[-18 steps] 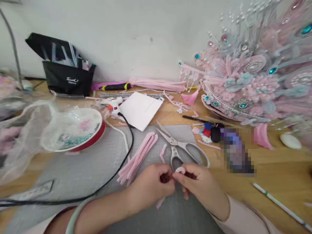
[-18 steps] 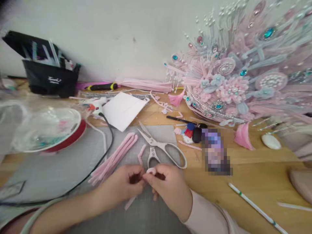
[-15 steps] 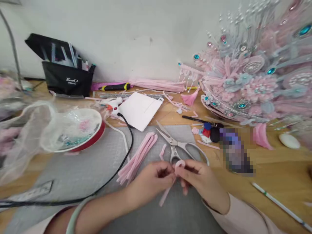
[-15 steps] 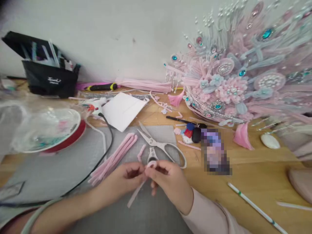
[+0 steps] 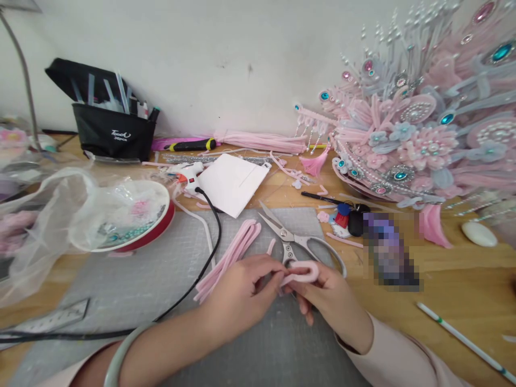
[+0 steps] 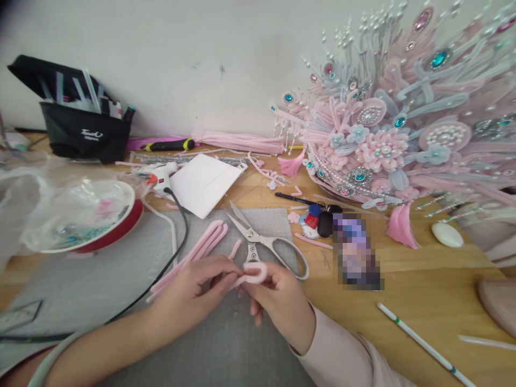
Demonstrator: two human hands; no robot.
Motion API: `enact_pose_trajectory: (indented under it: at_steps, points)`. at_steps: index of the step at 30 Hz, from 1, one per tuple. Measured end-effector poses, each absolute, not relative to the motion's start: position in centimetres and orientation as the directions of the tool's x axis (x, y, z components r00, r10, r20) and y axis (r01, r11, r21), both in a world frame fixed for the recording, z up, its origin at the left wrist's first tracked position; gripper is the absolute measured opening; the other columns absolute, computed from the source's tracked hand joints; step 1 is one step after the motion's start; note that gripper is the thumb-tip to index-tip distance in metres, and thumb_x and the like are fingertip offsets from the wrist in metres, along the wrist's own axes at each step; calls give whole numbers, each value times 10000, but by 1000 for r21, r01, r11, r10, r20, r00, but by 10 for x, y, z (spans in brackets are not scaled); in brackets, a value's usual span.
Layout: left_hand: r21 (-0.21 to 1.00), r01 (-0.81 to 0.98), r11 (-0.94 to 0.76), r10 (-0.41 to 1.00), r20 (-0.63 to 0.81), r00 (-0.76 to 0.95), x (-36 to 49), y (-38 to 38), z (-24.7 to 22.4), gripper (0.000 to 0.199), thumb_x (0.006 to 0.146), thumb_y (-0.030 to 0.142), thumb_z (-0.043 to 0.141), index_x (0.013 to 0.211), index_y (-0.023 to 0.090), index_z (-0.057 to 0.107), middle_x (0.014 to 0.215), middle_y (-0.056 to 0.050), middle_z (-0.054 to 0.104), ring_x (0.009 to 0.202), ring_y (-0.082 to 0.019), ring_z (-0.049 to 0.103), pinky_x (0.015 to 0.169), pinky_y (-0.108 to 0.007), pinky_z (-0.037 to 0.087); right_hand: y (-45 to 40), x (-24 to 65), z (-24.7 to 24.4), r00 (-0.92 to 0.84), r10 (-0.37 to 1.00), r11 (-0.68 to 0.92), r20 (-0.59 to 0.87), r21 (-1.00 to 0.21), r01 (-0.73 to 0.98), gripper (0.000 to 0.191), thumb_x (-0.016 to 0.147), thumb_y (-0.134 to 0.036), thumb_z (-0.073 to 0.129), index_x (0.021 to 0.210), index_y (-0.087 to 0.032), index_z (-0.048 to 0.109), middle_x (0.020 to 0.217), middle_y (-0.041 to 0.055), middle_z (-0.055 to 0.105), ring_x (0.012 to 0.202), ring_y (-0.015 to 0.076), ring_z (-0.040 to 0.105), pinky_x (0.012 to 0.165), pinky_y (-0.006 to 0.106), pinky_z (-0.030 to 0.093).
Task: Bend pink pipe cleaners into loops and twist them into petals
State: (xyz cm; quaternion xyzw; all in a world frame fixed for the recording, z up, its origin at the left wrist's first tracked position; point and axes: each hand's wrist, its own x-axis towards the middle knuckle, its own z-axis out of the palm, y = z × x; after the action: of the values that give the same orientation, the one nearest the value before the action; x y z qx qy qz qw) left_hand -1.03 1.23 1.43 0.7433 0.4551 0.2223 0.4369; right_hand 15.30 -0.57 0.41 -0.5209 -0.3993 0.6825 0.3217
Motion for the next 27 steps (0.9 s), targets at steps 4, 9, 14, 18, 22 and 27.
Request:
enact_pose_trajectory:
  at_steps: [4, 9, 14, 18, 22, 27]
  points:
    - [605, 728, -322, 902, -36, 429, -17, 19, 13, 214, 851, 248, 360, 955, 210, 543, 829, -21, 644, 743, -172, 595, 652, -274, 420, -4, 154, 3, -247, 858, -466, -451, -885, -6, 212, 694, -343, 608, 720, -145, 536, 561, -31, 564, 355, 39, 440, 302, 140, 378]
    - [324, 874, -363, 923, -4, 385, -17, 24, 5, 288, 855, 349, 332, 1019, 194, 511, 1205, -107, 525, 1117, -258, 469, 750, -337, 457, -6, 154, -2, -258, 871, -411, -419, -908, 84, 213, 744, -276, 525, 929, -170, 516, 741, 6, 573, 454, 67, 494, 352, 174, 433]
    - [267, 895, -358, 915, -90, 393, -15, 26, 5, 267, 845, 361, 350, 873, 172, 536, 1113, -129, 572, 1092, -273, 481, 743, -341, 457, -8, 151, 2, -310, 943, 85, -121, -812, 577, 255, 785, -171, 484, 1028, -224, 540, 955, 41, 568, 670, 135, 560, 587, 279, 500]
    - [343, 887, -309, 898, -202, 391, -14, 29, 10, 231, 845, 291, 339, 760, 190, 529, 848, -75, 640, 906, -242, 577, 683, -314, 433, -6, 139, 4, -365, 930, 288, -35, -547, 786, 248, 812, -236, 495, 1056, -209, 531, 1044, 68, 552, 787, 197, 592, 657, 325, 496]
    - [460, 862, -215, 902, -244, 356, -15, 30, 10, 189, 814, 278, 373, 735, 193, 522, 735, -42, 621, 690, -195, 585, 564, -271, 375, -3, 128, -1, -361, 932, 320, -35, -389, 864, 255, 796, -230, 518, 1044, -169, 530, 1055, 100, 559, 791, 231, 608, 576, 316, 490]
    - [760, 650, -13, 853, -331, 404, -17, 33, 10, 279, 814, 363, 364, 676, 187, 531, 593, 18, 550, 548, -133, 508, 493, -229, 329, 2, 126, -3, -263, 964, 199, -38, -554, 808, 162, 789, -195, 512, 944, -170, 554, 913, 67, 620, 807, 218, 596, 632, 309, 460]
